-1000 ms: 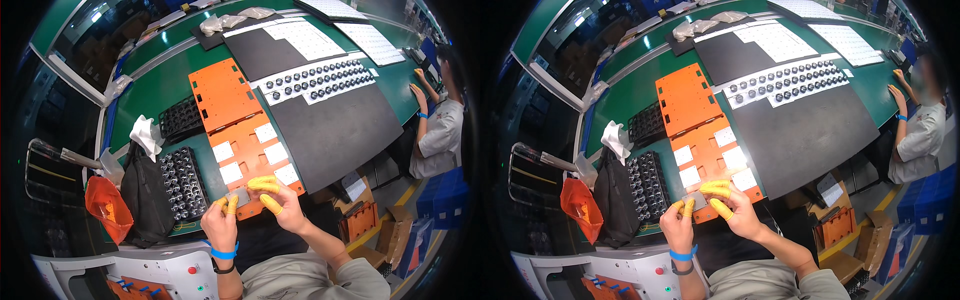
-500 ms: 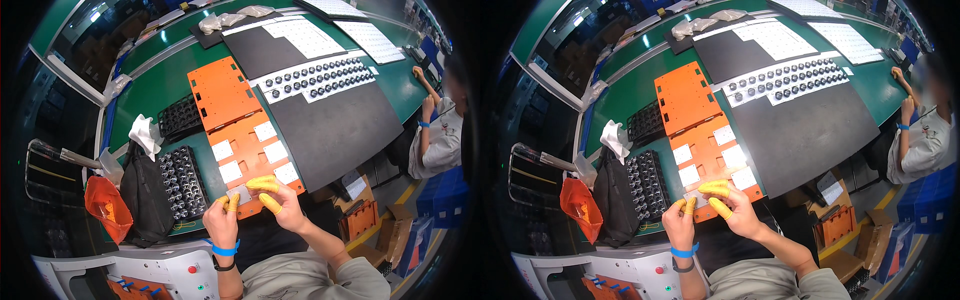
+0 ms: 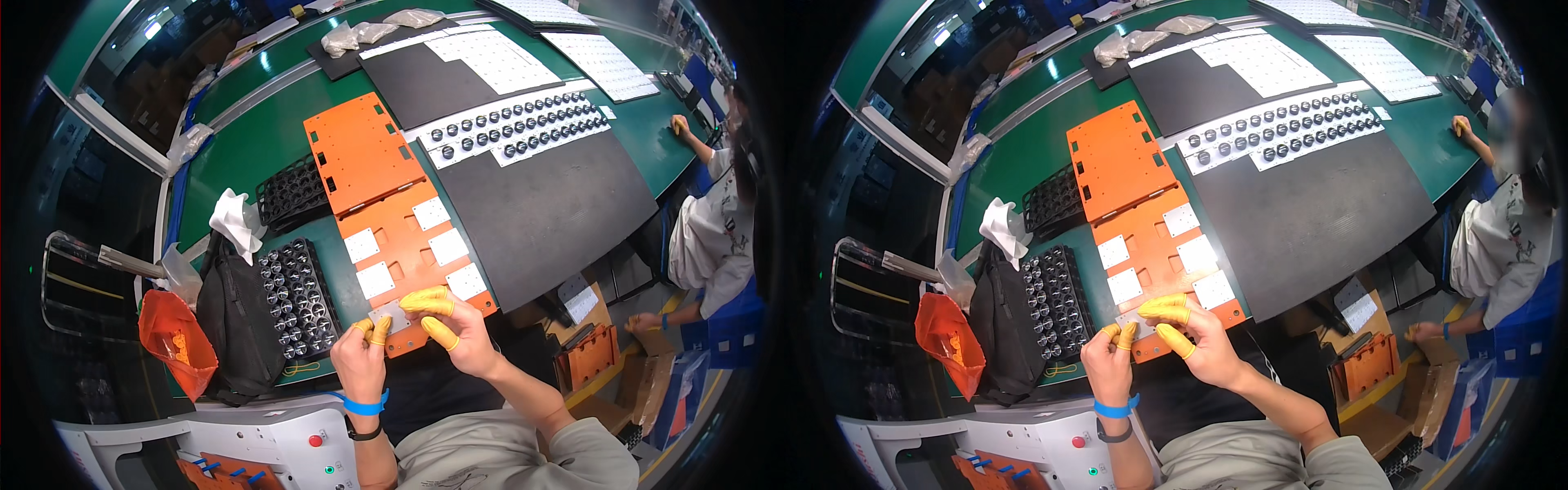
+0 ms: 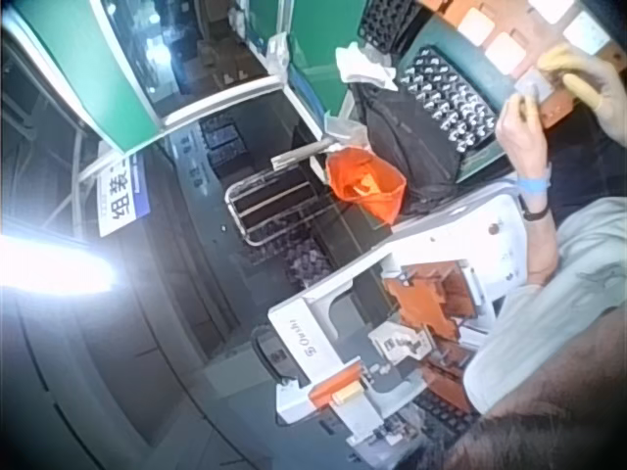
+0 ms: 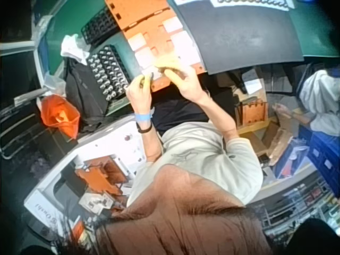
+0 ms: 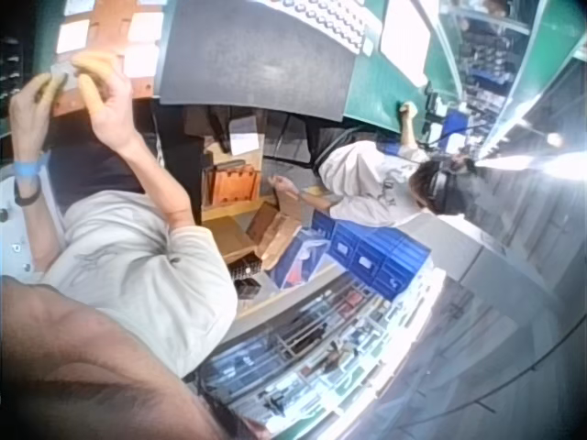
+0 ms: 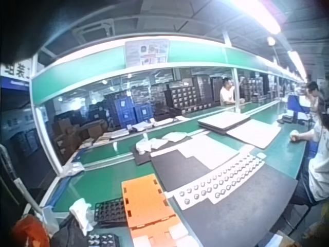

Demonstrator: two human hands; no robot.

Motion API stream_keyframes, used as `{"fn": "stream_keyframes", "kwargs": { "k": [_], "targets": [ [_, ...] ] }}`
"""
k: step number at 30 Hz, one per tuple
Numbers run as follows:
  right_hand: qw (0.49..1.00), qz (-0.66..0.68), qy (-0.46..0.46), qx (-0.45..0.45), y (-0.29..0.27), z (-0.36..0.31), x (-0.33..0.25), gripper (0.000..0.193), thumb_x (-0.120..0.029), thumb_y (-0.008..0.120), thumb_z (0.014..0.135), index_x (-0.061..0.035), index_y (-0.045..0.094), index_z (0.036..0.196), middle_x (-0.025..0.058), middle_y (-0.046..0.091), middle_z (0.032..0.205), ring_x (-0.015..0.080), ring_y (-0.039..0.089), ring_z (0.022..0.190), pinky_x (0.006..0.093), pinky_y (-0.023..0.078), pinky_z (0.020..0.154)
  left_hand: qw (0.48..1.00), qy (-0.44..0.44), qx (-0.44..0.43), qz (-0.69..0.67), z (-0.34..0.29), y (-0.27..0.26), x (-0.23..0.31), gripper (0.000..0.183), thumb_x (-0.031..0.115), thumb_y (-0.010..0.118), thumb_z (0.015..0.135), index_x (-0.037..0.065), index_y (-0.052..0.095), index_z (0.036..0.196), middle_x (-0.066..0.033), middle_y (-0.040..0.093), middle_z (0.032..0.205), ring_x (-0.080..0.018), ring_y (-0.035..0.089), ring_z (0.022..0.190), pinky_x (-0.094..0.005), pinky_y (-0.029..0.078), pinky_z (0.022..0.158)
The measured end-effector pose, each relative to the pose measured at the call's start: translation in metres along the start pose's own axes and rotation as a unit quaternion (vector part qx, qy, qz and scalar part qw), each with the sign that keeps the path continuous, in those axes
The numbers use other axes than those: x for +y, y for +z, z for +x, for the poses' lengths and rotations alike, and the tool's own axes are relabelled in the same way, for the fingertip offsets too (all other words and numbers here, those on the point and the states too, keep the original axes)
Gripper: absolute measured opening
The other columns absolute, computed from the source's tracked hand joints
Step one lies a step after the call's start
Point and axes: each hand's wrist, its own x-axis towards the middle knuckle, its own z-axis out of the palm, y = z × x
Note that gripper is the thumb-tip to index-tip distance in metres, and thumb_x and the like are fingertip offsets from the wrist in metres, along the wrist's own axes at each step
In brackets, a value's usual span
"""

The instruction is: The person assembles small cylindrical components into an orange plastic tray by hand. They pick up each component, place it into a designated slot, and then move the tray to a machine for processing. The person repeats this process for multiple components throughout the clip.

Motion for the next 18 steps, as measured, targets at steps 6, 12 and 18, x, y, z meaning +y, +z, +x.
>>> {"fn": "stream_keyframes", "kwargs": {
  "k": [6,12,18],
  "targets": [
    [1.000,-0.010,-0.003,0.004,0.0005,-0.0004,-0.0003,0.026,-0.001,0.058,0.097,-0.0013,0.064,0.123,0.0098,0.061,0.117,0.0167,0.062,0.105,0.0269,0.052,0.088,1.000,0.031,-0.004,0.001,0.0027,-0.0016,-0.0040,0.028,0.015,0.077,0.084,-0.010,0.064,0.083,-0.0154,0.048,0.061,-0.0197,0.037,0.050,-0.0352,0.032,0.048],
    [1.000,-0.022,-0.009,0.007,0.0009,-0.0010,0.0014,0.025,-0.001,0.059,0.097,-0.0007,0.064,0.121,0.0097,0.061,0.117,0.0161,0.062,0.104,0.0262,0.051,0.086,0.999,0.033,-0.007,-0.003,0.0023,-0.0014,-0.0044,0.027,0.014,0.077,0.084,-0.010,0.064,0.083,-0.0160,0.049,0.061,-0.0206,0.038,0.049,-0.0354,0.033,0.048],
    [0.999,-0.030,-0.013,0.006,0.0000,-0.0010,0.0017,0.025,-0.001,0.059,0.097,-0.0007,0.064,0.121,0.0101,0.062,0.117,0.0165,0.062,0.104,0.0265,0.052,0.086,0.999,0.055,0.000,-0.003,0.0025,0.0004,-0.0068,0.025,0.013,0.076,0.085,-0.009,0.065,0.085,-0.0164,0.052,0.062,-0.0219,0.041,0.049,-0.0360,0.034,0.048]
  ]
}}
